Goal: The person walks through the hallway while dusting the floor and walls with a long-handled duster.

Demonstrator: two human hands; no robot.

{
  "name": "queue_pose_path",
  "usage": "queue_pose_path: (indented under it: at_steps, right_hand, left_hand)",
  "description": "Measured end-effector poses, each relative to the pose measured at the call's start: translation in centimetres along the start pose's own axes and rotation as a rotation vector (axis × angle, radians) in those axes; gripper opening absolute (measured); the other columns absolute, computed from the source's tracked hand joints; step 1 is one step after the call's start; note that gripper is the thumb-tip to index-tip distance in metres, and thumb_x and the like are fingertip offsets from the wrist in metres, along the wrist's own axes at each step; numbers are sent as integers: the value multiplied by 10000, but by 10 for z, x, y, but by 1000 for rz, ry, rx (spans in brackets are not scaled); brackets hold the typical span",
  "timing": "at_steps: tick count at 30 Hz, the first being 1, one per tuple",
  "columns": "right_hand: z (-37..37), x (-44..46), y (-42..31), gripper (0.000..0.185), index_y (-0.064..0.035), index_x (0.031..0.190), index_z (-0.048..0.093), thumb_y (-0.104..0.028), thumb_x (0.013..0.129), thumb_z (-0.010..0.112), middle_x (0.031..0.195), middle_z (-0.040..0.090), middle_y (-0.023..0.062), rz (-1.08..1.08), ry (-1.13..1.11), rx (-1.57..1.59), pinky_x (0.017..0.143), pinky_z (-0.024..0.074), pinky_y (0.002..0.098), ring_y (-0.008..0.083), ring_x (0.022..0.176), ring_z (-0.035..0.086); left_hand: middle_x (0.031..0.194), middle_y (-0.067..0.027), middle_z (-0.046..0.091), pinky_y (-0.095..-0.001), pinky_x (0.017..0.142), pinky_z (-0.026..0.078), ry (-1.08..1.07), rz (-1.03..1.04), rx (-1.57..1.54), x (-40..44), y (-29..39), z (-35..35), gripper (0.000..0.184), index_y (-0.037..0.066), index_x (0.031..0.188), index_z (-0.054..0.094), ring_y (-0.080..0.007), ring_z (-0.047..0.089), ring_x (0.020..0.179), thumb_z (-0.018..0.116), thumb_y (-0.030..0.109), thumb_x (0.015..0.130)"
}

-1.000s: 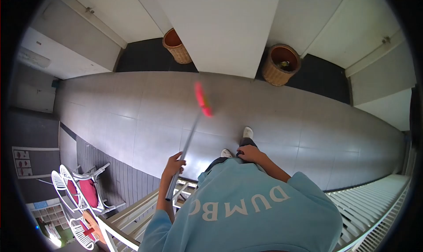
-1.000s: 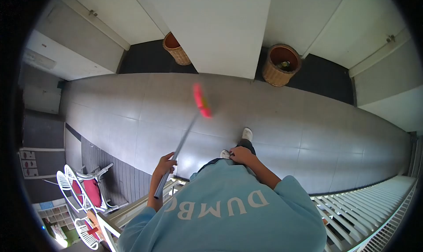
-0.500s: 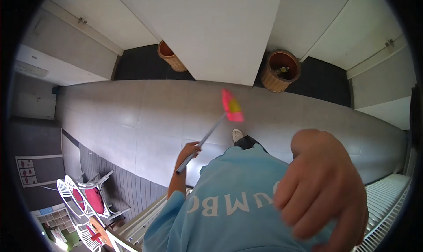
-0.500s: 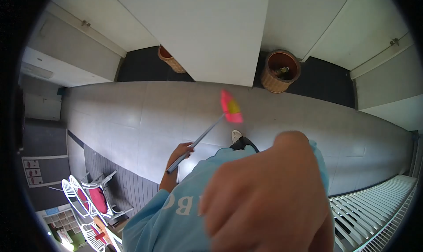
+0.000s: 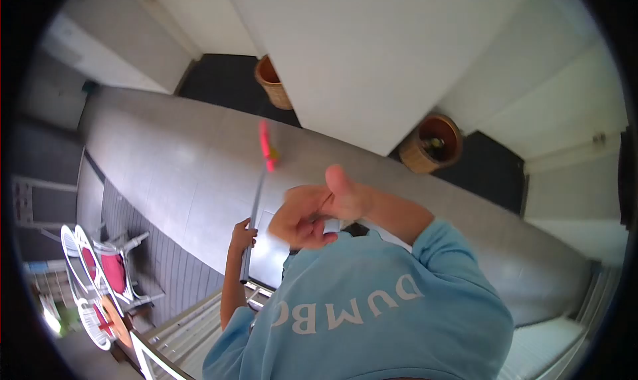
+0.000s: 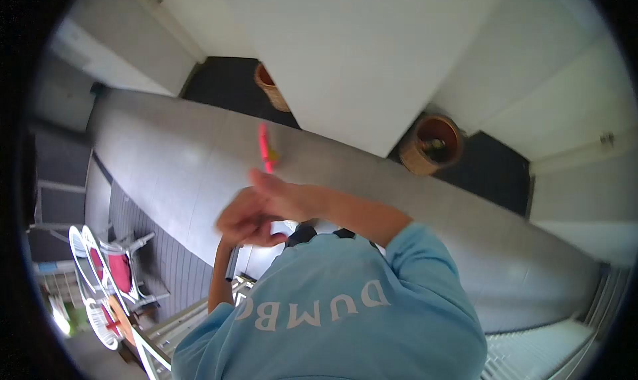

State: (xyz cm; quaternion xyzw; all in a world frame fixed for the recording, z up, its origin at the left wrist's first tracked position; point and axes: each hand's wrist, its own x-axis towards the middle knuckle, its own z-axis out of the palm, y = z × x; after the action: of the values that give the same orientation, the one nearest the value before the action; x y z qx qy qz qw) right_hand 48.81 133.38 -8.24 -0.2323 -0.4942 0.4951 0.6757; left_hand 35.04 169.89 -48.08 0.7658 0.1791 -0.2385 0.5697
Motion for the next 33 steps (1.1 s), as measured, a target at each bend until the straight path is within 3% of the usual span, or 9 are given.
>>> queue_pose_path:
  at_steps: [1,5,8,17,21,23,27,30,33]
  right_hand:
    - [-17,-5,27,758,-83,585,284,-822,588,117,484,325,-22,82,77,70,333,240,181,59,373,340]
    - [-52,-11,122,551,-94,692,357,-626,792,254,508,309,-19,416,287,101,392,288,201,75,413,308]
    - [-75,0,171,363,-85,709,406,-392,877,308,522,350,-18,595,375,116,428,318,217,77,441,347]
    - [-132,70,213,172,-61,771,471,-201,854,417,573,412,-10,762,670,-120,478,344,200,64,514,389]
    - [-155,100,245,162,-51,773,499,-191,839,455,566,424,-8,801,681,-318,479,335,202,62,521,389]
    - [-160,122,246,162,-48,780,503,-194,836,459,568,431,-7,810,636,-433,479,333,205,62,524,392]
    - [-183,145,264,166,-46,786,509,-201,830,471,573,446,-2,850,596,-495,482,331,209,65,522,400]
    - [-199,165,258,165,-45,788,509,-201,830,473,570,448,-2,846,586,-437,479,340,215,69,519,418]
    - [-230,173,267,162,-48,790,510,-200,831,473,565,446,-8,844,533,-436,474,349,221,63,525,435]
  left_hand:
    - [609,-84,536,-258,347,396,38,-273,-2,-59,132,20,547,-20,1203,375,-124,465,384,528,40,681]
    - [679,-59,556,-208,356,370,-113,-307,-266,-51,166,14,509,7,1184,414,-85,416,398,539,87,697]
    - [674,-95,584,-241,359,384,-143,-284,-169,-5,139,18,526,-2,1178,419,-110,472,410,568,94,683]
    - [593,-119,577,-289,363,424,43,-325,111,32,42,-157,526,-99,1113,426,-158,525,411,616,59,649]
    - [652,-234,568,-381,605,485,416,-265,567,61,44,-202,168,-74,700,521,-365,579,664,523,72,617]
    - [613,-187,576,-364,539,491,558,-200,540,78,35,-212,134,-42,669,527,-285,596,559,528,75,603]
    - [612,-169,578,-333,470,482,431,-89,504,70,67,-230,322,-64,942,516,-247,581,497,517,62,646]
    - [643,-108,570,-282,367,428,237,-206,-113,43,110,-232,562,0,1200,388,-135,503,420,584,96,681]
    - [644,-96,578,-274,354,407,22,-183,-395,68,114,-221,513,-6,1166,418,-127,476,411,595,89,694]
